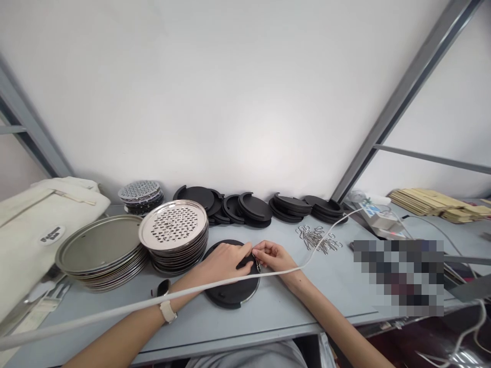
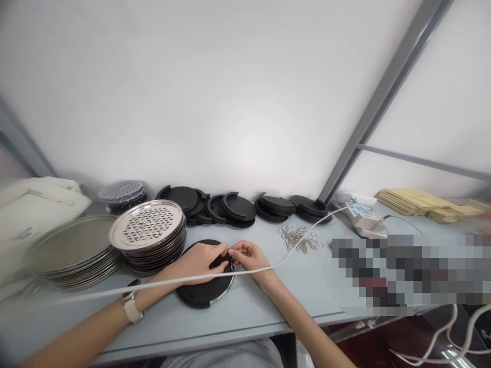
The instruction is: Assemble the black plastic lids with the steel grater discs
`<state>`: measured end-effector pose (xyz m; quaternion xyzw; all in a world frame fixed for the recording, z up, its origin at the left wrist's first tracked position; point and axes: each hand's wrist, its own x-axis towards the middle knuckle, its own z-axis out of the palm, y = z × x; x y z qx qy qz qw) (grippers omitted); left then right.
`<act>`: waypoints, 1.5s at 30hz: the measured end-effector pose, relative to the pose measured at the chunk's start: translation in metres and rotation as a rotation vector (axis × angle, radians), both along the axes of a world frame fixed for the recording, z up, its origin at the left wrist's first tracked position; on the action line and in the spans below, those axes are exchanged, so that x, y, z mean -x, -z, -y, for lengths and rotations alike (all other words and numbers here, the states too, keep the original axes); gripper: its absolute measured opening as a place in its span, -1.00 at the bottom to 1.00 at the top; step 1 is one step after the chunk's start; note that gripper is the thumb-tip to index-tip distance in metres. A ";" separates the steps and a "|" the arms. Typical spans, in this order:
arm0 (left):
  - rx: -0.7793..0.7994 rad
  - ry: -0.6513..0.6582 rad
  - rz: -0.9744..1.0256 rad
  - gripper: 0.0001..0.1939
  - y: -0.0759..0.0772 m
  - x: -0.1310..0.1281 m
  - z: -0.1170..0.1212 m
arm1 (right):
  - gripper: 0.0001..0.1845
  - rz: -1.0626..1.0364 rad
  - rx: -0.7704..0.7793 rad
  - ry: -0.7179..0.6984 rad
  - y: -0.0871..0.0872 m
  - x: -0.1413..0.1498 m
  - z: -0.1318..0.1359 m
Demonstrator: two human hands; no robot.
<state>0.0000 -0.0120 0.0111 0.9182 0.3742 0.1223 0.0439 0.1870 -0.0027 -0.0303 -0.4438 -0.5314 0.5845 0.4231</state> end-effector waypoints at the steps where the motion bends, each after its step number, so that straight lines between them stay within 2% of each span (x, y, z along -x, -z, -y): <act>1: -0.002 0.001 0.002 -0.90 0.000 0.000 0.000 | -0.55 0.003 0.004 -0.005 0.000 0.000 0.000; 24: 0.019 -0.005 -0.001 -0.89 -0.004 -0.002 0.001 | -0.59 0.029 -0.007 -0.053 -0.004 -0.002 0.001; 34: 0.033 -0.009 -0.013 -0.92 -0.004 -0.001 0.000 | -0.49 0.010 0.027 0.024 0.003 -0.001 -0.003; 45: 0.032 -0.011 -0.017 -0.91 -0.005 -0.002 0.001 | -0.48 0.077 0.020 -0.040 -0.005 0.001 0.001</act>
